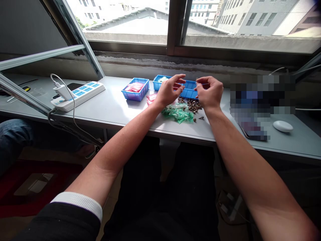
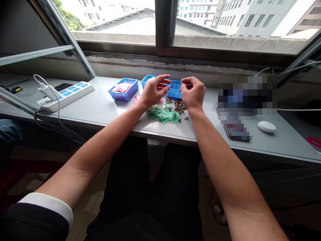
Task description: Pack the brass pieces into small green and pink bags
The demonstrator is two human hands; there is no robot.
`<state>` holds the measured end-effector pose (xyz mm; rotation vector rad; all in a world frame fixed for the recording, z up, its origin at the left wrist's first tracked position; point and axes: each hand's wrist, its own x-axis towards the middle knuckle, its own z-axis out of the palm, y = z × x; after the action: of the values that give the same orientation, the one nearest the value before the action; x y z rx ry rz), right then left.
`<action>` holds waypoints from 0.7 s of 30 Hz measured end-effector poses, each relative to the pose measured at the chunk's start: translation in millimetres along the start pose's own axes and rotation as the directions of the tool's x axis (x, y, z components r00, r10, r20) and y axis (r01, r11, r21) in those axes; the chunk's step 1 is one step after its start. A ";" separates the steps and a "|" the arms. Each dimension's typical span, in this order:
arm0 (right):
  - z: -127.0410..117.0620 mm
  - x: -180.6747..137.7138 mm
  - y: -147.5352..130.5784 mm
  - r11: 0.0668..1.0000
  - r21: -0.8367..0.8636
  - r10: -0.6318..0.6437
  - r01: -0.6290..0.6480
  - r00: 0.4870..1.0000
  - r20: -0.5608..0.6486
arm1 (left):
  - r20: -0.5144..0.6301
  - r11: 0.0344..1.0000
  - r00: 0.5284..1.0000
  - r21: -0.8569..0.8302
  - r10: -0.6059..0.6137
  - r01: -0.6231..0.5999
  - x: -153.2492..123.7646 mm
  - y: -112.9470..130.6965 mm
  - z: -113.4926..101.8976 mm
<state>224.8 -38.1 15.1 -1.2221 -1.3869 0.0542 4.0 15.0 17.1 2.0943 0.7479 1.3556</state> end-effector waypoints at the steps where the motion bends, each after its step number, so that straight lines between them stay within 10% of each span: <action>1: -0.4 2.7 6.5 1.000 -0.015 0.013 -0.014 0.999 -0.046 | -0.005 1.000 1.000 0.015 0.005 -0.004 0.3 0.5 -0.7; 9: -8.4 -9.3 -24.0 0.988 -0.120 -0.076 0.096 0.983 0.166 | -0.026 0.995 0.999 0.100 0.023 -0.020 -4.3 11.1 -5.8; 14: -7.3 -25.1 -42.5 0.970 -0.017 -0.188 0.241 0.799 0.572 | -0.075 0.987 0.997 0.157 -0.001 0.013 -4.4 15.6 -7.2; 21: -6.1 -24.5 -28.6 0.933 0.023 -0.289 0.358 0.712 0.640 | -0.103 0.985 0.994 0.166 -0.026 0.043 -3.0 12.3 -7.2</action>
<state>205.2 -70.6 18.6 -1.0596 -2.2195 0.1646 -1.7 5.2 26.3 2.1428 0.9669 1.4325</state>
